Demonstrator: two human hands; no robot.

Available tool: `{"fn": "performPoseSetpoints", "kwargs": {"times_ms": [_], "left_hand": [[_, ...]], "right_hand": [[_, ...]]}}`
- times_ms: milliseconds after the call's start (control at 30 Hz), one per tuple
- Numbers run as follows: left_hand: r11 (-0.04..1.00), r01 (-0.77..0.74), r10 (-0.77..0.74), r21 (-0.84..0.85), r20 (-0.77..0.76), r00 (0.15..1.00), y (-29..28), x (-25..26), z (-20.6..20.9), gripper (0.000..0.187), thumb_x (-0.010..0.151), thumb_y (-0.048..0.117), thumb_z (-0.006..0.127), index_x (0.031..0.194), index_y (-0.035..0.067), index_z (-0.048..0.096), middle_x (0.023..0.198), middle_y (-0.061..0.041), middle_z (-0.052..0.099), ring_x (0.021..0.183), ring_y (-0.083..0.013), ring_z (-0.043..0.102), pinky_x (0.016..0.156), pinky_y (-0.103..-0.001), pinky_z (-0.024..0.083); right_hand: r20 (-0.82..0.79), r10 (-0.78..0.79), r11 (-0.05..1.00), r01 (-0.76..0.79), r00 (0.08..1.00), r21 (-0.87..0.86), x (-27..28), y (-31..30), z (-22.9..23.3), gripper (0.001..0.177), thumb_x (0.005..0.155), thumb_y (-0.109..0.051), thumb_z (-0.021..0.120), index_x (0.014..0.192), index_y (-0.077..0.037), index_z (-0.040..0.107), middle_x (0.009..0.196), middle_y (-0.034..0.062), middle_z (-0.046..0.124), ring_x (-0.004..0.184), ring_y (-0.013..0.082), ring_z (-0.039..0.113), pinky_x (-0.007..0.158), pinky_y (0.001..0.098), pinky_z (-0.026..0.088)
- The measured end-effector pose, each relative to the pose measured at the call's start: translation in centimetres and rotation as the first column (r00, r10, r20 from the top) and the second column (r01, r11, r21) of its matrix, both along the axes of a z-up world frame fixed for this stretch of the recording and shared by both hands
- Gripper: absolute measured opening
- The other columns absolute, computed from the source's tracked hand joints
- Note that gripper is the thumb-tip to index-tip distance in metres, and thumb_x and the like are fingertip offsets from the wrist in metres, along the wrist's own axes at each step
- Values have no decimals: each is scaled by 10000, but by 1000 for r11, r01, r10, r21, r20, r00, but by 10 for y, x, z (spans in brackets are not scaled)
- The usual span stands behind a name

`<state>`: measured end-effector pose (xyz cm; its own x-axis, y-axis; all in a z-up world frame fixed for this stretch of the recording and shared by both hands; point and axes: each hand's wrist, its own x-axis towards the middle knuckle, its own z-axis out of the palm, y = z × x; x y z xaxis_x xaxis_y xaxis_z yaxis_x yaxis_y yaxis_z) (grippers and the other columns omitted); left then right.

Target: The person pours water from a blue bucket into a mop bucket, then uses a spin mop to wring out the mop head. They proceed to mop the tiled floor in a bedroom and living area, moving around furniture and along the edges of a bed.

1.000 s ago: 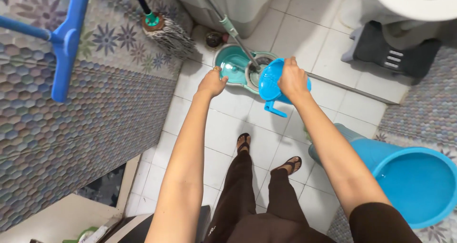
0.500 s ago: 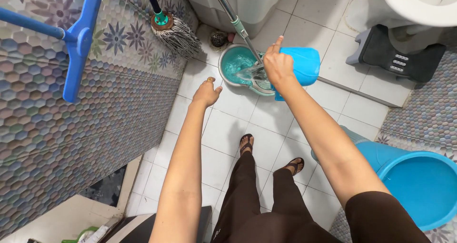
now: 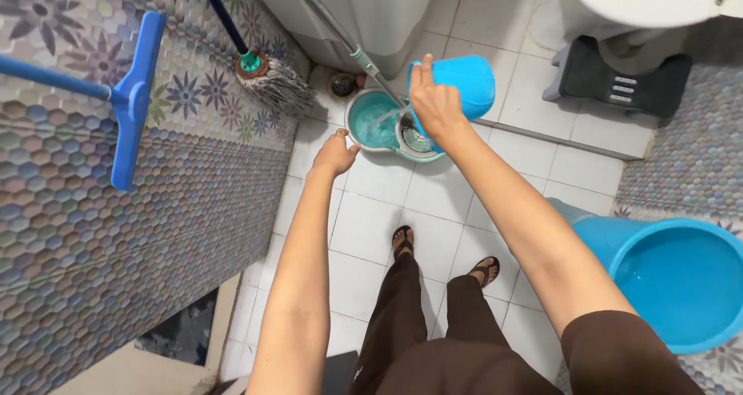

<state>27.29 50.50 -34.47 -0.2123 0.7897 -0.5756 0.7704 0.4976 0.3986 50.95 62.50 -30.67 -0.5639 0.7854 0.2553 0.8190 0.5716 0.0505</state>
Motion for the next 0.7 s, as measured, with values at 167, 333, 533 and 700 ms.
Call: {"fn": "performPoseSetpoints", "kwargs": {"times_ms": [167,333,533,700], "left_hand": [[994,95,-94,49,-11,995,12,43,4,453,949,384,662,1223,25,694,1293,-196,668,1215,-348,629,1043,-442,498],[967,247,-248,62,8,969,29,131,18,415,931,396,634,1093,35,759,1139,-216,719,1099,-386,660,969,-487,512],[882,465,-464,74,-31,885,34,269,36,435,951,417,639,1063,16,766,1155,-242,704,1122,-392,655,986,-491,512],[776,631,-629,17,-66,775,20,392,48,450,972,442,616,1039,20,758,1147,-221,717,1103,-392,669,953,-509,533]], "right_hand": [[-169,-185,968,150,968,-201,86,-25,34,720,718,-4,680,1416,-5,505,1360,313,554,675,413,712,534,477,576],[-141,-527,821,460,838,-338,216,-55,30,648,808,-24,698,1423,-34,496,1252,309,544,753,502,687,679,586,568],[-223,-821,563,680,525,-470,406,-122,-9,437,883,-86,675,1250,50,483,1188,335,594,798,491,696,761,543,578],[-341,-929,229,506,-141,-832,520,-212,-30,360,959,-6,515,1246,118,338,1189,329,570,670,397,726,564,458,609]]}}
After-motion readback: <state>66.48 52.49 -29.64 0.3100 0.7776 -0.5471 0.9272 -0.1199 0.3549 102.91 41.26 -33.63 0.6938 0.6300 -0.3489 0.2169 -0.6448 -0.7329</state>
